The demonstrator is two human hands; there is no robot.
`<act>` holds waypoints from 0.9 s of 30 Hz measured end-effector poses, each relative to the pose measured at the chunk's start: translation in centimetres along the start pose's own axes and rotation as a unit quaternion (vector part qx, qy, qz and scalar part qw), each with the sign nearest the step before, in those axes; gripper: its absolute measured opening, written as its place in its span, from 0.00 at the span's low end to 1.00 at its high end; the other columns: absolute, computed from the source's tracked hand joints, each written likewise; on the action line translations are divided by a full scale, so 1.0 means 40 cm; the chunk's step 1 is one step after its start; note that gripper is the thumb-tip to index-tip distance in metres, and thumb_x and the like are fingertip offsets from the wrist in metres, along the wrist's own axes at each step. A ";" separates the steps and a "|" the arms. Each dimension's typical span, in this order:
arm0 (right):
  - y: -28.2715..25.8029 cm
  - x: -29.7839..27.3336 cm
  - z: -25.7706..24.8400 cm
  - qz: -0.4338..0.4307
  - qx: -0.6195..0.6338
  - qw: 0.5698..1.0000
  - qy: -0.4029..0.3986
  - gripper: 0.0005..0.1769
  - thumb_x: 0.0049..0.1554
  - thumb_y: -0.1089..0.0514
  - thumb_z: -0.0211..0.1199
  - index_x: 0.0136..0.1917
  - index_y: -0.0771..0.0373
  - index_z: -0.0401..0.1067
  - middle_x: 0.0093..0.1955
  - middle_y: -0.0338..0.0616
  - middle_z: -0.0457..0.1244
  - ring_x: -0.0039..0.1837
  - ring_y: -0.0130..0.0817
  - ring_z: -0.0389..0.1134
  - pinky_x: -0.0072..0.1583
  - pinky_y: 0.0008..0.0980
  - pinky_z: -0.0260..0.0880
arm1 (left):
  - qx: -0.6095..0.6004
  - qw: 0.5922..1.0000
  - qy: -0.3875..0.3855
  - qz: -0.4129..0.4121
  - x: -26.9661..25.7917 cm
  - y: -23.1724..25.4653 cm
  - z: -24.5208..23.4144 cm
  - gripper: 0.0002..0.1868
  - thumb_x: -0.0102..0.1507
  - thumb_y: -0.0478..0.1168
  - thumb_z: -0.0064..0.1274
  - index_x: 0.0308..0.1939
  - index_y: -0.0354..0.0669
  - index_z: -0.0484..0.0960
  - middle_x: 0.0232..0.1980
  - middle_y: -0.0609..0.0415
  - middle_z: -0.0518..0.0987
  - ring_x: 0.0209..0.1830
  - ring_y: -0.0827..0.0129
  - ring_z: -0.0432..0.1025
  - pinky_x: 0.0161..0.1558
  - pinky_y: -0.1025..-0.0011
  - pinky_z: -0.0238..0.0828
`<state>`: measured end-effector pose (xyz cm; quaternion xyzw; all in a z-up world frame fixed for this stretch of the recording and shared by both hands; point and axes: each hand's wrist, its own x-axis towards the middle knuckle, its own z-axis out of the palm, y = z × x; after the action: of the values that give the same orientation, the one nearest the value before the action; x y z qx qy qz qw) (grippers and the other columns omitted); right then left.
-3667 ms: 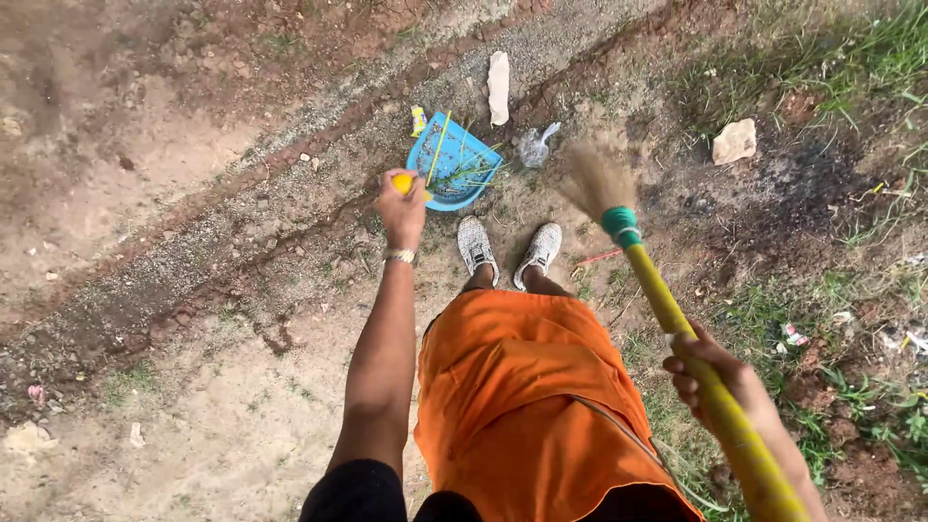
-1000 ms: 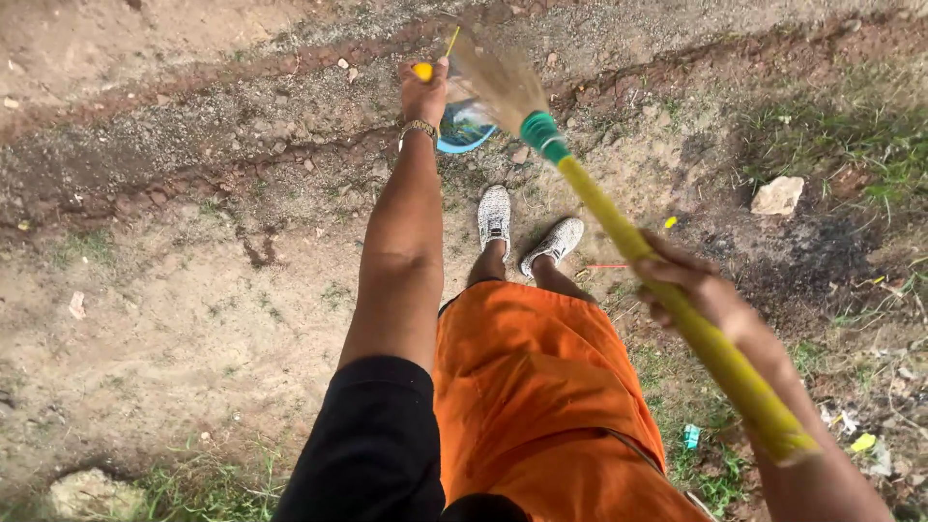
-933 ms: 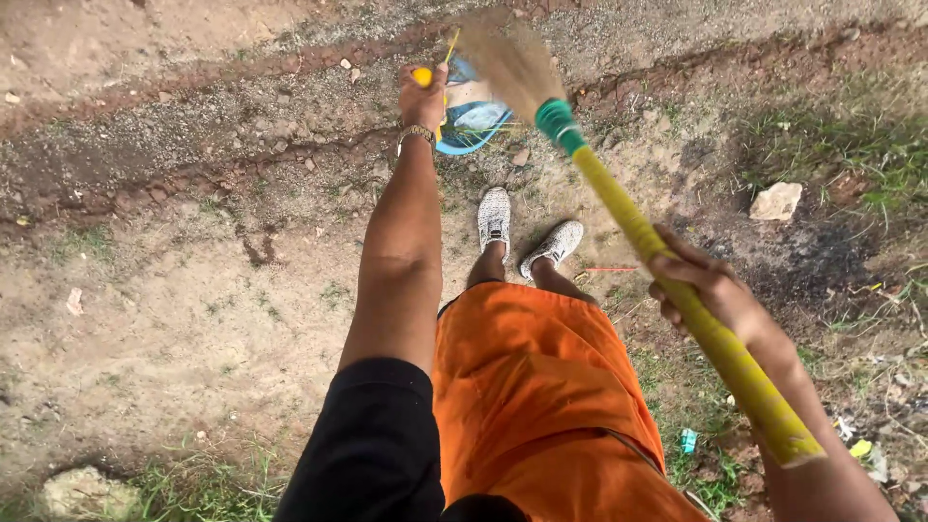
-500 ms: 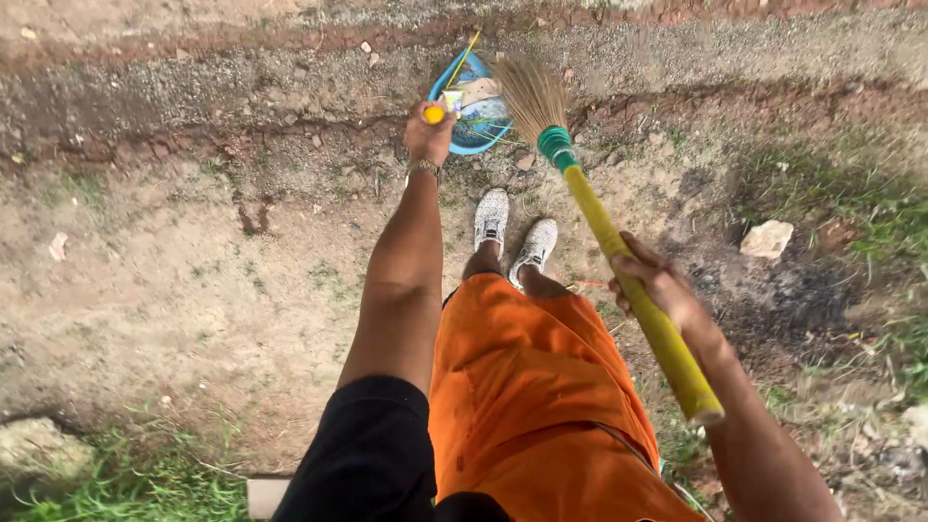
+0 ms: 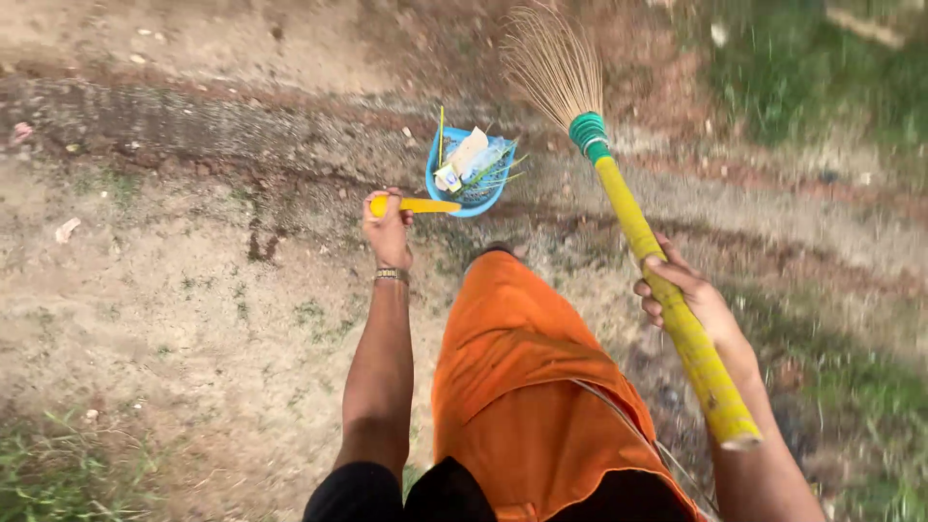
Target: The recorder is sweeping the dirt floor using a broom and a blue dustpan.
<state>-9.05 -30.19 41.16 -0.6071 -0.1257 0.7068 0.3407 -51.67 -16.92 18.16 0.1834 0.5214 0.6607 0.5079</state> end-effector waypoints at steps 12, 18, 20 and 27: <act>-0.277 0.496 0.433 0.074 0.048 0.990 -0.112 0.12 0.61 0.58 0.58 0.55 0.66 0.64 0.42 0.40 0.61 0.39 0.23 0.63 0.42 0.18 0.69 | -0.057 0.988 0.090 0.112 0.209 0.441 -0.017 0.09 0.65 0.33 0.55 0.47 0.46 0.73 0.41 0.58 0.79 0.26 0.77 0.70 0.27 0.77 0.69; -0.371 0.828 0.615 0.186 0.179 0.927 -0.273 0.13 0.62 0.62 0.61 0.56 0.67 0.61 0.44 0.40 0.60 0.40 0.20 0.62 0.39 0.18 0.64 | -0.028 0.979 0.160 0.122 0.426 0.649 -0.101 0.09 0.64 0.33 0.58 0.44 0.45 0.74 0.38 0.57 0.79 0.26 0.77 0.71 0.26 0.78 0.66; -0.404 0.919 0.668 0.165 0.137 0.945 -0.246 0.14 0.62 0.62 0.61 0.58 0.64 0.61 0.45 0.38 0.60 0.40 0.18 0.62 0.39 0.17 0.64 | 0.030 0.978 0.171 0.120 0.515 0.712 -0.095 0.08 0.63 0.34 0.58 0.43 0.45 0.75 0.34 0.58 0.78 0.25 0.78 0.70 0.26 0.79 0.67; -0.593 1.067 0.993 0.154 0.160 0.942 -0.253 0.18 0.64 0.60 0.61 0.63 0.67 0.60 0.46 0.41 0.61 0.40 0.21 0.64 0.39 0.19 0.68 | 0.095 0.968 0.126 0.196 0.956 0.833 -0.046 0.09 0.62 0.32 0.58 0.42 0.44 0.74 0.34 0.63 0.72 0.28 0.81 0.65 0.28 0.79 0.62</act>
<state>-40.05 23.73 31.40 -0.3579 0.0015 0.8916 0.2773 -85.01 17.13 35.62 0.2450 0.5954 0.7126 0.2786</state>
